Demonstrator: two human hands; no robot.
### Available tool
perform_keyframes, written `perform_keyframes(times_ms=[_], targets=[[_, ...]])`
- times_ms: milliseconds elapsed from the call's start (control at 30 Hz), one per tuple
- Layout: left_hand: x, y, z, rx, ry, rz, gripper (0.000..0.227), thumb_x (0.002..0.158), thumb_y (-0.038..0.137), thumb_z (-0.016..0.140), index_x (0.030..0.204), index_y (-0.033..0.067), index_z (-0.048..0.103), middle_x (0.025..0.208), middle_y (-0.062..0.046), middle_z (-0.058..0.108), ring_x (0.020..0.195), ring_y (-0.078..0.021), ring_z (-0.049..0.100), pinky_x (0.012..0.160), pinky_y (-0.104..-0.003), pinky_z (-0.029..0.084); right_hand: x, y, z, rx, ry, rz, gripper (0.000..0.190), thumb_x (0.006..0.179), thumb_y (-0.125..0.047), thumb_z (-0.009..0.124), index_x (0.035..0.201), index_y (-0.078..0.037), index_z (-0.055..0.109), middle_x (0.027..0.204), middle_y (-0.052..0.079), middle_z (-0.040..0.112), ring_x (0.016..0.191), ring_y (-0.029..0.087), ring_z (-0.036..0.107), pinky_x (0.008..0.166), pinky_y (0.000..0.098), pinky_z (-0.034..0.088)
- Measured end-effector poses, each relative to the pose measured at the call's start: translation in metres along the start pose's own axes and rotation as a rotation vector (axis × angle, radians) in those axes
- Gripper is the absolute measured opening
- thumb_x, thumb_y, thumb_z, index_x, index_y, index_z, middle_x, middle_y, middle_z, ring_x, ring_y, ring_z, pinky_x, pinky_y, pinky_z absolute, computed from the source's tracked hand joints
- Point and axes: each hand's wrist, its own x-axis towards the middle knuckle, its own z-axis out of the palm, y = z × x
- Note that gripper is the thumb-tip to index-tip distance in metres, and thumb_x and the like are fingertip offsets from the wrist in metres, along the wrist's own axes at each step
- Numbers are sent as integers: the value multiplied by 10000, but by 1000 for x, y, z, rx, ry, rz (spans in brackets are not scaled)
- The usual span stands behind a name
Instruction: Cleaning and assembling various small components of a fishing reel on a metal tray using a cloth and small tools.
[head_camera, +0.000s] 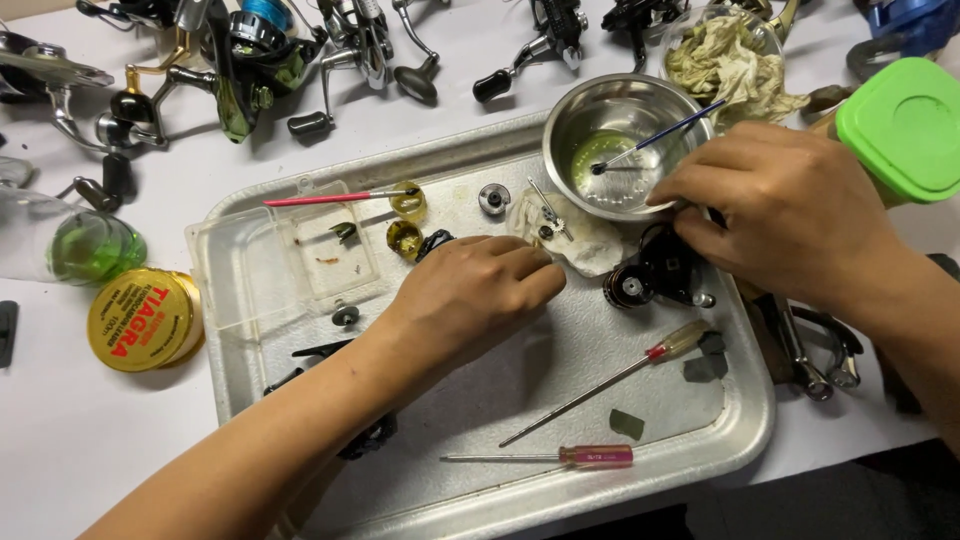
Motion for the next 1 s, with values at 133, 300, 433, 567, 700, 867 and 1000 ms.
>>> perform_keyframes(times_ms=[133, 300, 433, 567, 700, 867, 1000], targets=[[1, 2, -4, -42, -38, -7, 114, 940, 40, 702, 903, 70, 599, 798, -86, 675, 664, -282, 680, 421, -448, 593, -1, 1, 0, 53, -40, 3, 165, 856, -154, 797, 1022, -156, 794, 1004, 62, 783, 859, 255, 734, 679, 397, 601], [-1, 3, -6, -59, -116, -34, 83, 1031, 107, 623, 969, 52, 616, 847, -104, 674, 636, -287, 690, 482, -450, 628, 0, 0, -5, 112, -89, 27, 238, 845, -69, 732, 1056, -161, 793, 1048, 56, 784, 940, 269, 738, 717, 408, 601], [-6, 6, -9, -7, -143, -36, 81, 1009, 137, 657, 991, 73, 610, 825, -80, 660, 606, -272, 679, 495, -439, 608, -2, -2, -11, 125, -115, 27, 318, 819, -14, 661, 1081, -143, 785, 1054, 65, 774, 962, 285, 718, 673, 425, 576], [-17, 13, -12, -3, -133, -3, 61, 968, 95, 663, 988, 84, 607, 827, -85, 667, 647, -258, 676, 564, -406, 597, -9, -4, -17, 104, -23, 26, 267, 852, -53, 724, 1100, -128, 789, 1086, 91, 778, 977, 291, 719, 825, 425, 594], [-32, 23, -14, 8, -120, 15, 161, 926, 33, 701, 889, 112, 565, 716, -42, 600, 595, -207, 614, 526, -367, 561, -9, -21, -25, 133, 30, 32, 167, 899, -69, 798, 1063, -99, 799, 1032, 118, 789, 900, 250, 724, 781, 389, 601], [-35, 25, -32, -42, 13, -28, 82, 929, 16, 673, 934, 78, 619, 933, -99, 712, 755, -264, 687, 635, -385, 575, 9, -63, -26, 344, 92, -91, 156, 863, 18, 756, 1004, -47, 764, 998, 132, 725, 871, 319, 652, 795, 425, 552], [-23, 1, -50, -31, 120, -207, 123, 994, -8, 627, 978, 32, 742, 856, -119, 772, 690, -261, 661, 563, -362, 534, 27, -88, -11, 292, 22, -211, 229, 879, -154, 772, 1081, -60, 718, 1012, 117, 707, 853, 282, 624, 733, 392, 550]])
